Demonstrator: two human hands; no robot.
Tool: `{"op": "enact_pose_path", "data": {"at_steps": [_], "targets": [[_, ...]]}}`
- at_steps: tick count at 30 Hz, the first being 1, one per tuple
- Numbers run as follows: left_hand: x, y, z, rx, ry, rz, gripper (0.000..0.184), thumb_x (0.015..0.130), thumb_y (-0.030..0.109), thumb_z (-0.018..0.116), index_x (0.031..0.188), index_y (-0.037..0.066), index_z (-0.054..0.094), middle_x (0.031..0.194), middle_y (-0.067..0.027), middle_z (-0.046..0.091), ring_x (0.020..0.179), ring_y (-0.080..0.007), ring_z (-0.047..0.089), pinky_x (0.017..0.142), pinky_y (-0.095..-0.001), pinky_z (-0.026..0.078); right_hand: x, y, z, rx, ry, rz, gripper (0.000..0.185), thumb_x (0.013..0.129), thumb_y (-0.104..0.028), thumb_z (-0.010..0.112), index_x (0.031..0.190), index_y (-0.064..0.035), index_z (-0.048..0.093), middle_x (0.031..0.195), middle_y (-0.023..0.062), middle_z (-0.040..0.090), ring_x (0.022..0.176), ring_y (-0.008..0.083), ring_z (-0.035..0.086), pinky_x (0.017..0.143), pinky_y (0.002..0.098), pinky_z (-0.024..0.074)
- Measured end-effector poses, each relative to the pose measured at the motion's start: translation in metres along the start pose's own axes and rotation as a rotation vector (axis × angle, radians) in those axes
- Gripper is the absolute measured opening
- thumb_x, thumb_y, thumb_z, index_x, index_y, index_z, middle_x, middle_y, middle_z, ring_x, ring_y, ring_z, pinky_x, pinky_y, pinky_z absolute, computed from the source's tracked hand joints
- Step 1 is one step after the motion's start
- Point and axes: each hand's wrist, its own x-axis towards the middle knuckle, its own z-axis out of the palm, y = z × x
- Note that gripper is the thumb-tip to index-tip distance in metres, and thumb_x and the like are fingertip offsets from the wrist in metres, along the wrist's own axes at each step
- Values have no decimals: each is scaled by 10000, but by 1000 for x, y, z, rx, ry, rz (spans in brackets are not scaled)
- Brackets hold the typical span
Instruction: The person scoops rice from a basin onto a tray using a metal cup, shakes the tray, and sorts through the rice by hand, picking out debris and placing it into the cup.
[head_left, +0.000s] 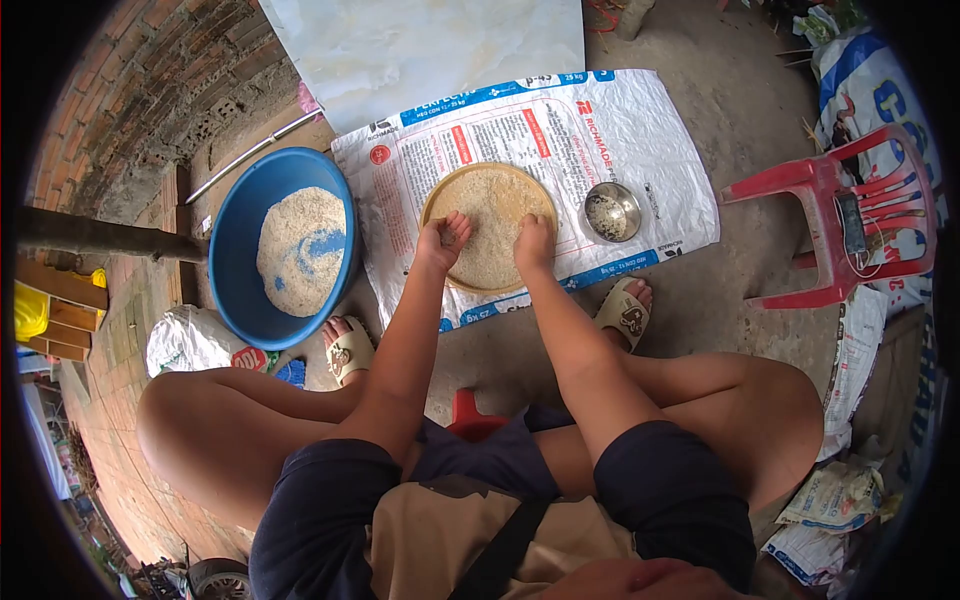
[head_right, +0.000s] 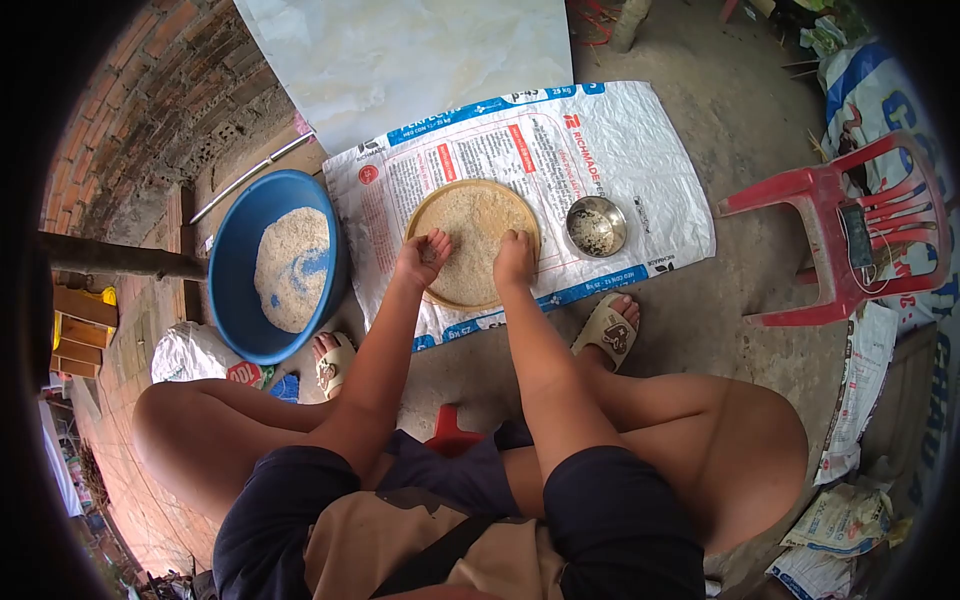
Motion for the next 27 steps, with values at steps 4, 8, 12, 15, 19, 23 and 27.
{"op": "enact_pose_path", "data": {"at_steps": [4,8,12,15,19,23,27], "targets": [[-2,-1,0,56,24,5,287,912,150,320,1026,-20,521,943,-121,609,895,-251,607,821,-366,493,7,-26,7,259,105,4,66,744,-27,576,807,-42,588,826,124,569,796,294,565,725,390,458],[-7,-3,5,87,5,1,279,914,147,319,1018,-10,525,951,-122,609,894,-240,601,835,-365,488,5,-83,-3,472,86,-162,87,734,-15,584,809,-54,605,812,111,584,758,270,569,683,367,463],[17,-3,-15,-99,-208,-20,274,906,141,321,1038,0,516,959,-121,601,898,-241,593,837,-361,483,9,-105,-12,703,-167,-238,127,730,-55,589,854,-60,614,835,116,595,811,296,549,736,386,453],[8,1,-5,35,-25,4,275,914,139,313,1043,0,512,958,-117,600,893,-239,592,833,-361,483,12,-88,-13,584,-15,-320,185,732,-60,588,914,-67,620,875,113,591,856,280,556,789,375,449],[1,3,2,68,32,12,271,919,139,309,1035,-1,511,938,-116,600,871,-237,596,820,-357,489,3,-36,-15,108,76,-126,245,760,-98,580,1004,-79,596,1000,136,556,973,333,500,892,414,384],[-5,0,2,25,56,-5,264,922,128,308,992,-9,522,896,-112,600,837,-237,599,810,-356,496,-8,-6,-14,32,44,-236,199,765,-104,580,960,-79,601,1005,133,551,940,323,521,847,419,412],[3,-4,-4,18,57,-13,264,917,138,309,1014,-3,509,918,-112,600,846,-240,598,791,-353,496,-4,-9,-4,80,-62,-97,111,759,-84,580,869,-80,595,940,110,560,906,304,537,776,394,453]]}}
